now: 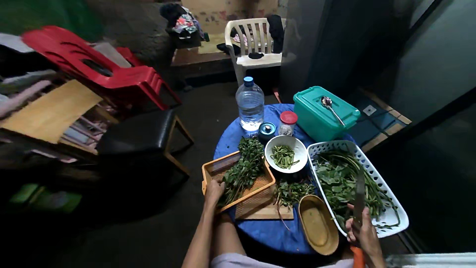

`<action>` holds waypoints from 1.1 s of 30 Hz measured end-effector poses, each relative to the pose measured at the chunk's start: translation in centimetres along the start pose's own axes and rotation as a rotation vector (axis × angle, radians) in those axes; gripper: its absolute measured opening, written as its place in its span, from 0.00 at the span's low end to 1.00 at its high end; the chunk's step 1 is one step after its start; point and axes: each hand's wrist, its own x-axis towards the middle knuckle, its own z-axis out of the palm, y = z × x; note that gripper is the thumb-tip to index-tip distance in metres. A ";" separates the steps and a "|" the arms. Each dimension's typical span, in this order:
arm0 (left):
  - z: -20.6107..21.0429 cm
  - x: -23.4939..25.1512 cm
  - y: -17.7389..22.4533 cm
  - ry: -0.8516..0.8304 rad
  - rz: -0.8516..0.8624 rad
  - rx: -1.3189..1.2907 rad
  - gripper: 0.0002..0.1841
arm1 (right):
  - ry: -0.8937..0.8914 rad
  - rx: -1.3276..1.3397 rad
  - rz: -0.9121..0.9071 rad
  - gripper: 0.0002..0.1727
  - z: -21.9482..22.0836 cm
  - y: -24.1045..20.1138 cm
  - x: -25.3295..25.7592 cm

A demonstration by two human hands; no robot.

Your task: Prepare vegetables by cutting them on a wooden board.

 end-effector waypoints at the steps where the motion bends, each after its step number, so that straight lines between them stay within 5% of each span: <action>1: -0.6 -0.3 -0.2 -0.006 -0.007 0.011 0.19 | 0.003 0.016 -0.007 0.42 -0.3 0.2 0.0; 6: -0.9 -1.5 -0.2 -0.119 -0.056 0.182 0.22 | 0.029 0.083 -0.018 0.44 -0.9 0.9 -0.2; 11: 1.5 -1.9 -0.7 -0.018 -0.033 0.205 0.17 | 0.017 0.135 -0.028 0.43 -0.9 1.2 -0.6; 16: -0.3 -2.3 -0.3 0.089 0.047 0.107 0.16 | 0.036 0.127 -0.031 0.44 -1.7 1.2 -1.0; 20: -3.4 -3.2 1.2 0.265 0.259 -0.146 0.13 | 0.064 0.153 -0.018 0.45 -2.0 1.6 -1.2; 27: -7.1 -8.4 5.9 0.097 0.448 -0.842 0.13 | 0.004 0.247 -0.020 0.47 -1.0 1.0 -1.7; 33: -5.4 -13.1 9.1 -0.069 0.561 -0.985 0.13 | -0.176 0.139 -0.110 0.35 2.4 -1.2 -3.6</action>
